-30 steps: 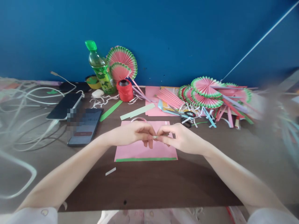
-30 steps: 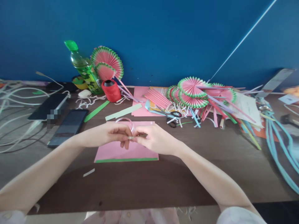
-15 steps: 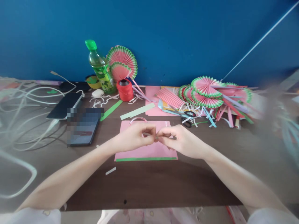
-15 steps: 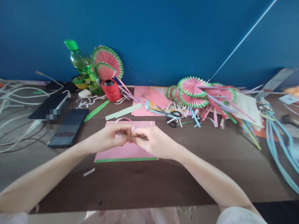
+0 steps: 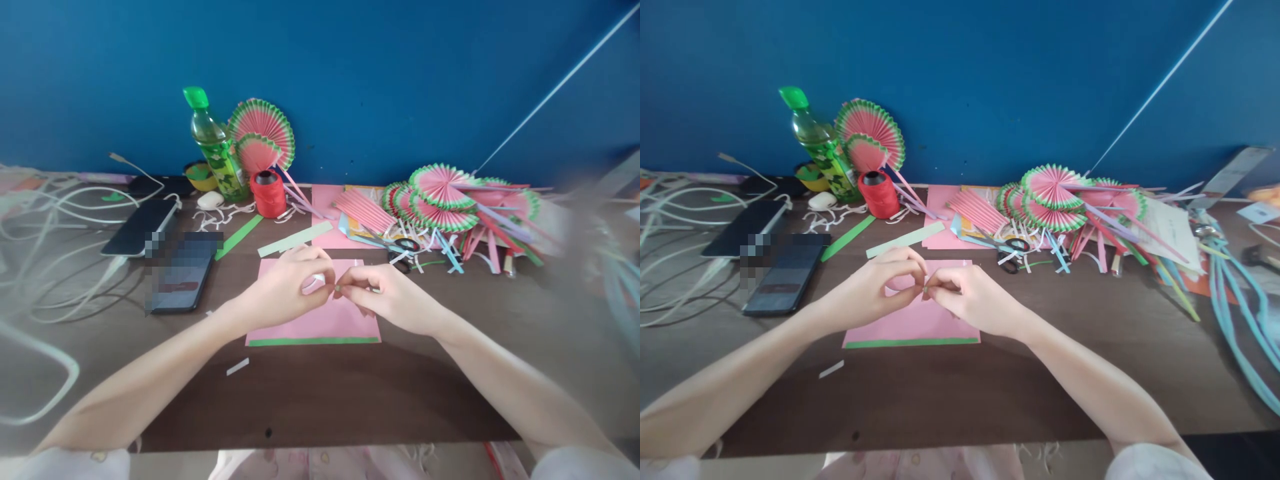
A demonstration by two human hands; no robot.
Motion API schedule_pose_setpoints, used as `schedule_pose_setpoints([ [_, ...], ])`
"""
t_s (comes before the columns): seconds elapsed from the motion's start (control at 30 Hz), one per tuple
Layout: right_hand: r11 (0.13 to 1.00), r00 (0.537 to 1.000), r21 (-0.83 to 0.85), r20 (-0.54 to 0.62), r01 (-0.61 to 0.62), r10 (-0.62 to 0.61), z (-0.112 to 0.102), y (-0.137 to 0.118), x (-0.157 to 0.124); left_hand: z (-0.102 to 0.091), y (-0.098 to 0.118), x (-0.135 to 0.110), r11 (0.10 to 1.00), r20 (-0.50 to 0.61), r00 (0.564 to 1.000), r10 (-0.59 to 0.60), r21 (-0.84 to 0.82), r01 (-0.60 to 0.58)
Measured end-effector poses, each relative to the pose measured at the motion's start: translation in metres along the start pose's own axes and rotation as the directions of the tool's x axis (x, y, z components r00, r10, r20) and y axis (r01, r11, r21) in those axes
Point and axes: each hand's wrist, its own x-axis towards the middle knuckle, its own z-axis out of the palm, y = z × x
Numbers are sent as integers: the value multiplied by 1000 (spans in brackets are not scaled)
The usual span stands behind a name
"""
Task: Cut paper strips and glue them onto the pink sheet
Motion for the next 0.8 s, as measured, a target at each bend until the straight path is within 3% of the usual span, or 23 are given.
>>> schedule_pose_setpoints([
  [0.23,1000,1000,0,-8,18,-18,1,2,-1,-3,4,2,993,118,992,-38,-109,51],
  [0.8,1000,1000,-2,8,-8,8,-7,1,-1,-4,-8,3,967,99,991,-95,-226,115],
])
